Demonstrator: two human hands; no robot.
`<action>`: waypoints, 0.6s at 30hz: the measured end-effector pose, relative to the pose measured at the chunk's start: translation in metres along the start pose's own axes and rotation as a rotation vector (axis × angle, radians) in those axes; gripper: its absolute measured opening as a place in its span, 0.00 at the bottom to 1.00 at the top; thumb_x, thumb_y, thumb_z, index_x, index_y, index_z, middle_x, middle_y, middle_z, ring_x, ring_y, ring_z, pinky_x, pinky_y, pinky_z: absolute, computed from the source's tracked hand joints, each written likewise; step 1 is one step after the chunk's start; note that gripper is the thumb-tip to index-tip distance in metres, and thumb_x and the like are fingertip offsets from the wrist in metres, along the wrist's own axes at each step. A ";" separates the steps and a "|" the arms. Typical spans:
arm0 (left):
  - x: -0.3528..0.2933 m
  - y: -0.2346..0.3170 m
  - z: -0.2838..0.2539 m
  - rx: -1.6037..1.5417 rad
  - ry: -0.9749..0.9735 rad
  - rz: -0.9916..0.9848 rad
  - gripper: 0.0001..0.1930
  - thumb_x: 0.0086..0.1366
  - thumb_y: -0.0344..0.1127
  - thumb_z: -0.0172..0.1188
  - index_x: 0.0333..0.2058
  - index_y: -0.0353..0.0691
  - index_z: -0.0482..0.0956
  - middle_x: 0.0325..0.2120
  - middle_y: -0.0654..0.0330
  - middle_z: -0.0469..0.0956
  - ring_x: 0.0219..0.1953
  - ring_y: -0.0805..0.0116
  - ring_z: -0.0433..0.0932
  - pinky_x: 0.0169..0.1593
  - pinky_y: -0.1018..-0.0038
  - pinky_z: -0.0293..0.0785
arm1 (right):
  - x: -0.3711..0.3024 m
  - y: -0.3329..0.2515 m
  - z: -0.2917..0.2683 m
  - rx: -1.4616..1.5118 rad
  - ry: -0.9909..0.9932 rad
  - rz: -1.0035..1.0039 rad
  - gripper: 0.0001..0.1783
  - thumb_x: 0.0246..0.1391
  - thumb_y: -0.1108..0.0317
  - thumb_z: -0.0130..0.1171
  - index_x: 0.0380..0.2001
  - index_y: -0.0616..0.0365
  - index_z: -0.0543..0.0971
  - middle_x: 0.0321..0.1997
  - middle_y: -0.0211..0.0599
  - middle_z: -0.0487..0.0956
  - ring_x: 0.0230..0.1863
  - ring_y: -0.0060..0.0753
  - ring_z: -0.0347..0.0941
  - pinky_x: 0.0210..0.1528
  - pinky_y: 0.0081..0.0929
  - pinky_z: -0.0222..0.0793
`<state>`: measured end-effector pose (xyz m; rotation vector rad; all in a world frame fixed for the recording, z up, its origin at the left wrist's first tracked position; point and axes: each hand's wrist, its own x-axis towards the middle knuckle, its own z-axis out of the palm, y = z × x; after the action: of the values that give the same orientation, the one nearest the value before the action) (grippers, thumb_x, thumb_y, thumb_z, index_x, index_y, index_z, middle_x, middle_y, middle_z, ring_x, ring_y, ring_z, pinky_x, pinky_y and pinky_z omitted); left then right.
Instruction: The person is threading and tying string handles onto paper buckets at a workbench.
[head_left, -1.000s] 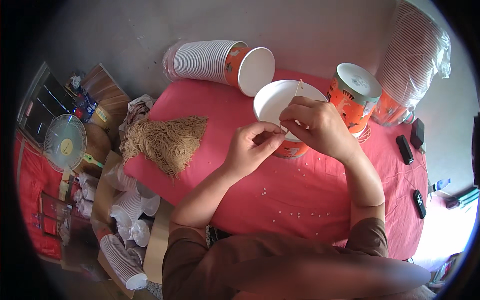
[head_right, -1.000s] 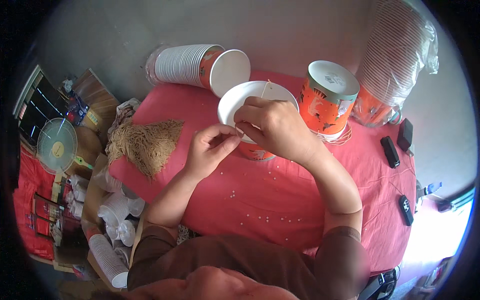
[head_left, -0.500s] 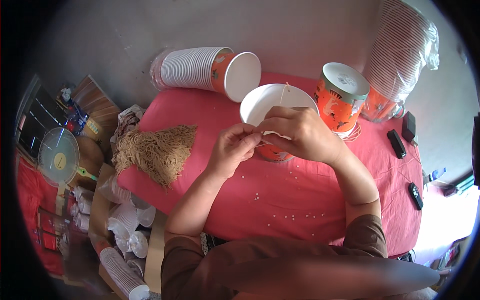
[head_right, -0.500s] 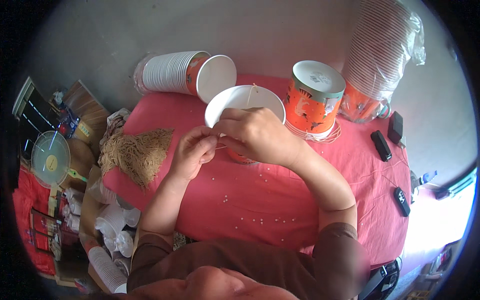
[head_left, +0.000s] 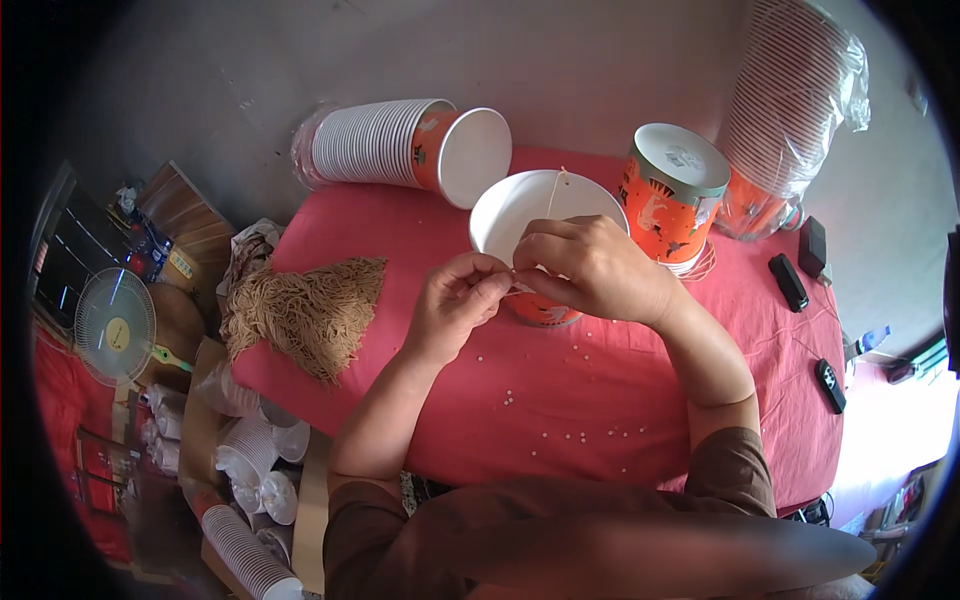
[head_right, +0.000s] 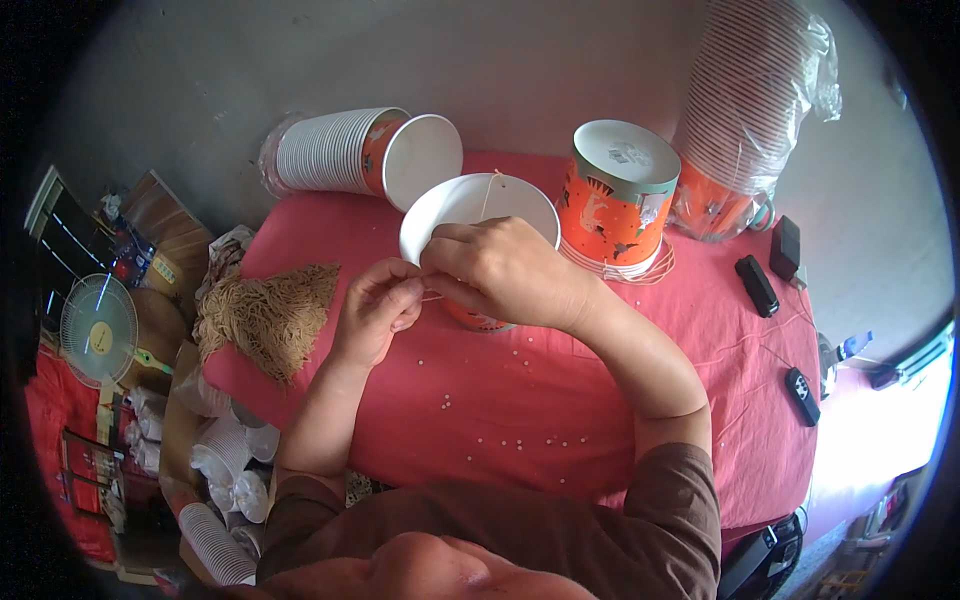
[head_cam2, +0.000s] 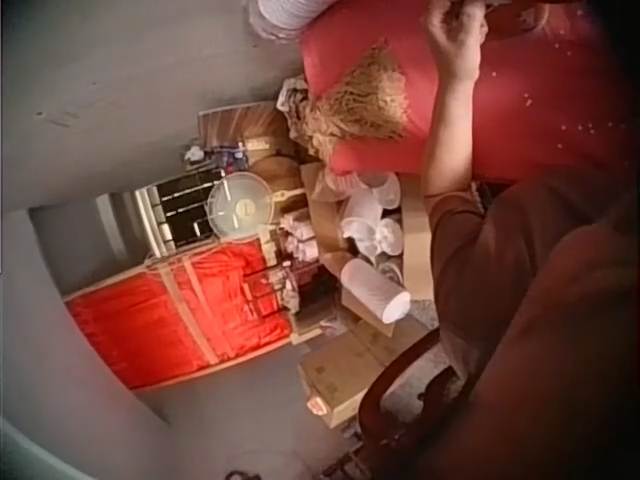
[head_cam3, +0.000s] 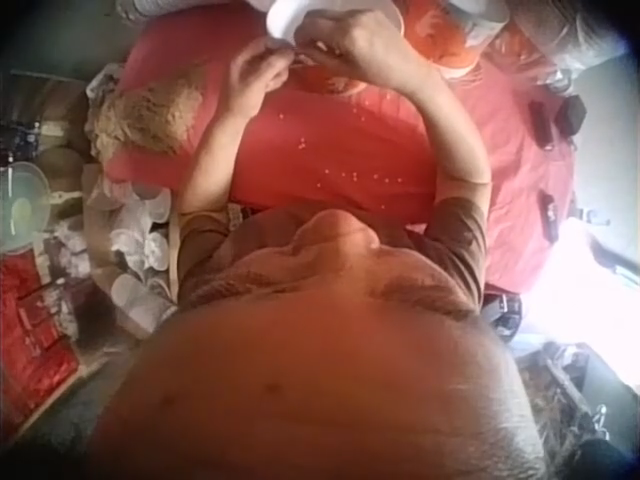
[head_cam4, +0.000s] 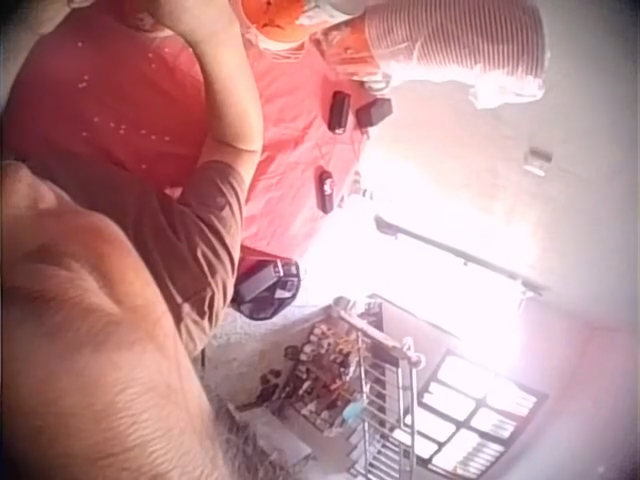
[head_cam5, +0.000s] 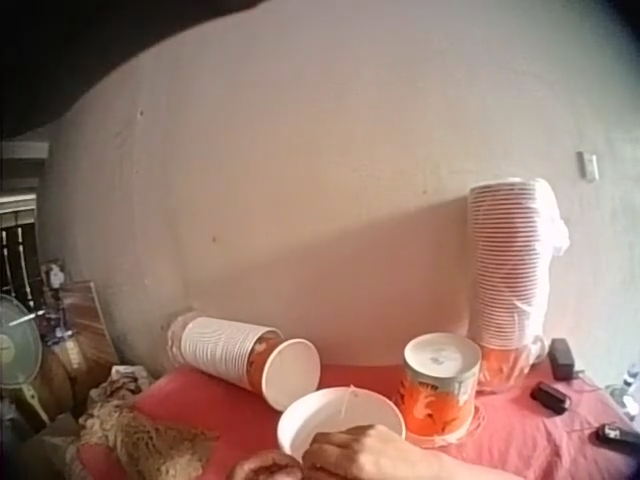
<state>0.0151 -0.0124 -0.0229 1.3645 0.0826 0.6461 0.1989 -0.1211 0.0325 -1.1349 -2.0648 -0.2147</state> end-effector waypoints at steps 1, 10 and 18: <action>0.000 0.000 0.000 0.002 -0.001 0.008 0.05 0.69 0.29 0.56 0.39 0.34 0.77 0.23 0.70 0.71 0.21 0.87 0.60 0.23 0.85 0.54 | 0.000 0.000 0.000 0.002 -0.001 0.000 0.08 0.46 0.73 0.65 0.31 0.59 0.78 0.31 0.36 0.79 0.30 0.43 0.78 0.29 0.37 0.72; -0.001 0.003 0.000 0.193 0.070 0.077 0.05 0.66 0.25 0.59 0.40 0.33 0.78 0.31 0.66 0.80 0.35 0.80 0.78 0.41 0.85 0.75 | 0.002 0.000 -0.021 0.027 0.033 0.043 0.05 0.51 0.78 0.62 0.31 0.62 0.75 0.33 0.41 0.78 0.32 0.44 0.77 0.31 0.36 0.71; -0.001 0.005 -0.006 -0.037 -0.014 -0.045 0.05 0.68 0.30 0.58 0.38 0.34 0.77 0.25 0.70 0.74 0.22 0.87 0.64 0.24 0.87 0.59 | 0.001 -0.002 -0.016 0.098 -0.046 0.082 0.06 0.50 0.77 0.62 0.31 0.62 0.76 0.34 0.40 0.78 0.32 0.44 0.77 0.32 0.36 0.72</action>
<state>0.0095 -0.0073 -0.0206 1.3277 0.0895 0.5982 0.2055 -0.1295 0.0454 -1.1711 -2.0411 -0.0469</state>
